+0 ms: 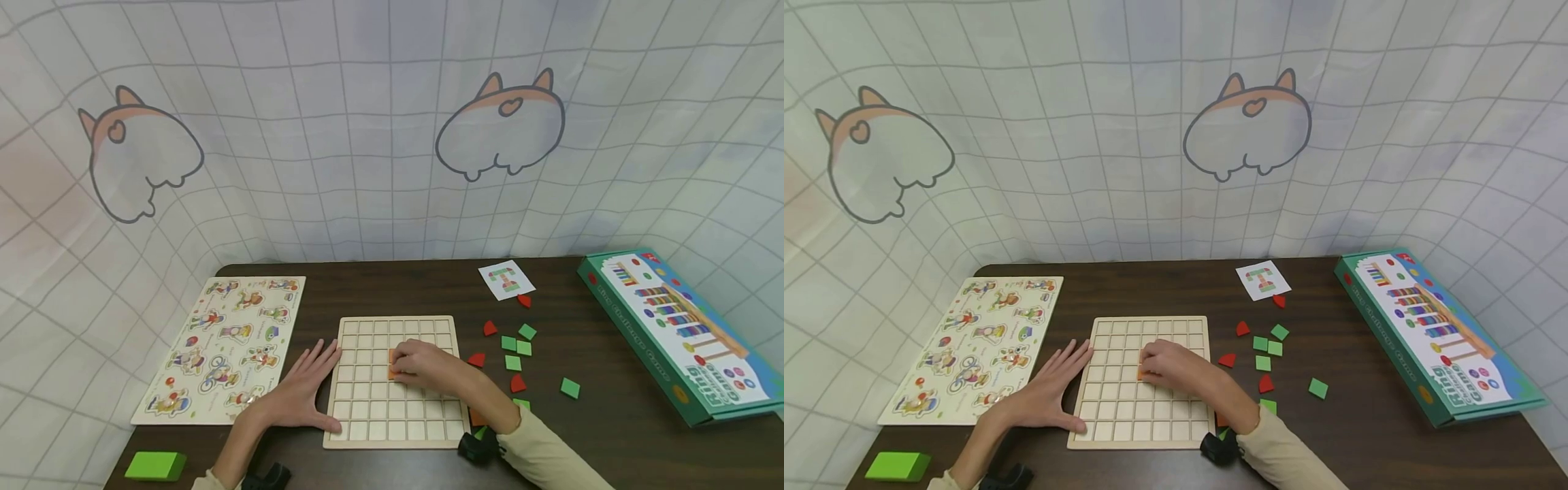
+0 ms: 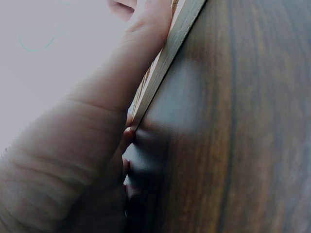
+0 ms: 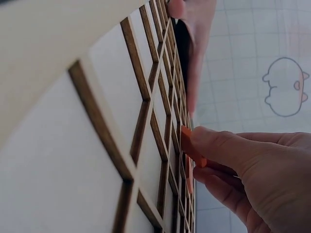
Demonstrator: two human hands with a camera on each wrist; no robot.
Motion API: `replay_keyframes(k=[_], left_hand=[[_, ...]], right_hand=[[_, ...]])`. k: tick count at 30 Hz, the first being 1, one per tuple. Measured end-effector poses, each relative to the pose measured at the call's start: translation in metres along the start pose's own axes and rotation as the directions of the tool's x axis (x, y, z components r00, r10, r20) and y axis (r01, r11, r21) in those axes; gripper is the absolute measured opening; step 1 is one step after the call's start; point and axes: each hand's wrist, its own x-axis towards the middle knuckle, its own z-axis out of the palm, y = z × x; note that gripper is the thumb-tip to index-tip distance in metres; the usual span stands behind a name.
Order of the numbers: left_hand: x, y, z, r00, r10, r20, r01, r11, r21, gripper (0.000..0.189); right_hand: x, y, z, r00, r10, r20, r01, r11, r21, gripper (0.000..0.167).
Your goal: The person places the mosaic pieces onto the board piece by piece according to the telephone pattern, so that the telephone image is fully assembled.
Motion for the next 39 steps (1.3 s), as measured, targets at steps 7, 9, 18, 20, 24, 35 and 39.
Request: replay_keyframes(k=[7,9,18,20,24,35,39], left_hand=[[-0.001,0.0,0.0,1.0,0.003,-0.004,-0.003,1.0,0.009,0.126],[-0.001,0.001,-0.001,1.0,0.004,-0.004,-0.004,1.0,0.009,0.126],[-0.001,0.002,-0.001,1.0,0.009,-0.01,-0.01,1.0,-0.009,0.125],[-0.001,0.002,-0.001,1.0,0.01,-0.008,-0.011,1.0,-0.012,0.126],[0.0,0.001,-0.004,1.0,0.005,-0.005,-0.005,1.0,-0.019,0.126],[0.0,0.0,0.0,1.0,0.005,0.012,-0.005,1.0,-0.007,0.126],[0.0,-0.001,0.001,1.0,-0.006,0.011,0.006,1.0,-0.007,0.126]], right_hand=[[0.001,-0.009,-0.002,0.997,0.044,0.068,-0.033,0.988,-0.149,0.012],[0.0,-0.011,-0.004,0.993,0.071,0.098,-0.048,0.974,-0.22,0.016],[-0.048,0.001,-0.027,0.986,0.166,0.036,-0.166,0.986,-0.01,0.034],[-0.067,0.008,-0.033,0.983,0.18,-0.026,-0.179,0.984,0.021,0.035],[-0.1,0.023,-0.042,0.97,0.206,-0.125,-0.203,0.978,0.038,0.037],[-0.14,0.016,-0.044,0.98,0.127,-0.156,-0.106,0.985,0.139,0.027],[-0.139,0.011,-0.045,0.987,0.121,-0.11,-0.098,0.976,0.196,0.023]])
